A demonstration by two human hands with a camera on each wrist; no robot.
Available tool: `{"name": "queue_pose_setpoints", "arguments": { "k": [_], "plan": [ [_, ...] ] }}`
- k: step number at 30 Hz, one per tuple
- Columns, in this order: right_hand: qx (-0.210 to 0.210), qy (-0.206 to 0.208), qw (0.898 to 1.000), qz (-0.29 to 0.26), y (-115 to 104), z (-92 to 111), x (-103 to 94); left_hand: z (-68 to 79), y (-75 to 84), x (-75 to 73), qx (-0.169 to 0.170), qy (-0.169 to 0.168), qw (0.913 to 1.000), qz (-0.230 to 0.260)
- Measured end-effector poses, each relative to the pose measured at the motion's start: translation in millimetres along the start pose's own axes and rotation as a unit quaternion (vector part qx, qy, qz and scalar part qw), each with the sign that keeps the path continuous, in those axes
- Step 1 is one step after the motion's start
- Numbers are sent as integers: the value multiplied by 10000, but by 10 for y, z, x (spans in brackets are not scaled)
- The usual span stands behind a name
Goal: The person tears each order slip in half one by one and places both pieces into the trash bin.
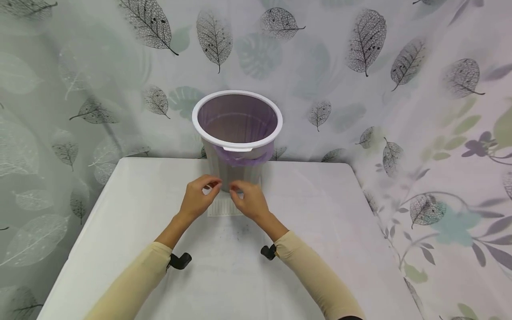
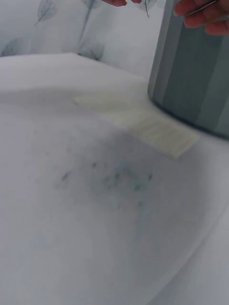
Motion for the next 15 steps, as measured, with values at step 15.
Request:
{"name": "queue_pose_setpoints", "arguments": {
  "k": [15],
  "plan": [
    [2148, -1741, 9604, 344, 806, 259, 682, 382, -896, 377, -2570, -1175, 9587, -330]
  ]
}}
Point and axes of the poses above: each hand's wrist, its own z-axis away from the middle knuckle, its own x-axis out of the palm, y = z × x, the point moved 10 cm from there along -z, towards the middle knuckle, and after that the axes turned 13 degrees about -y, right-handed, at the moved point
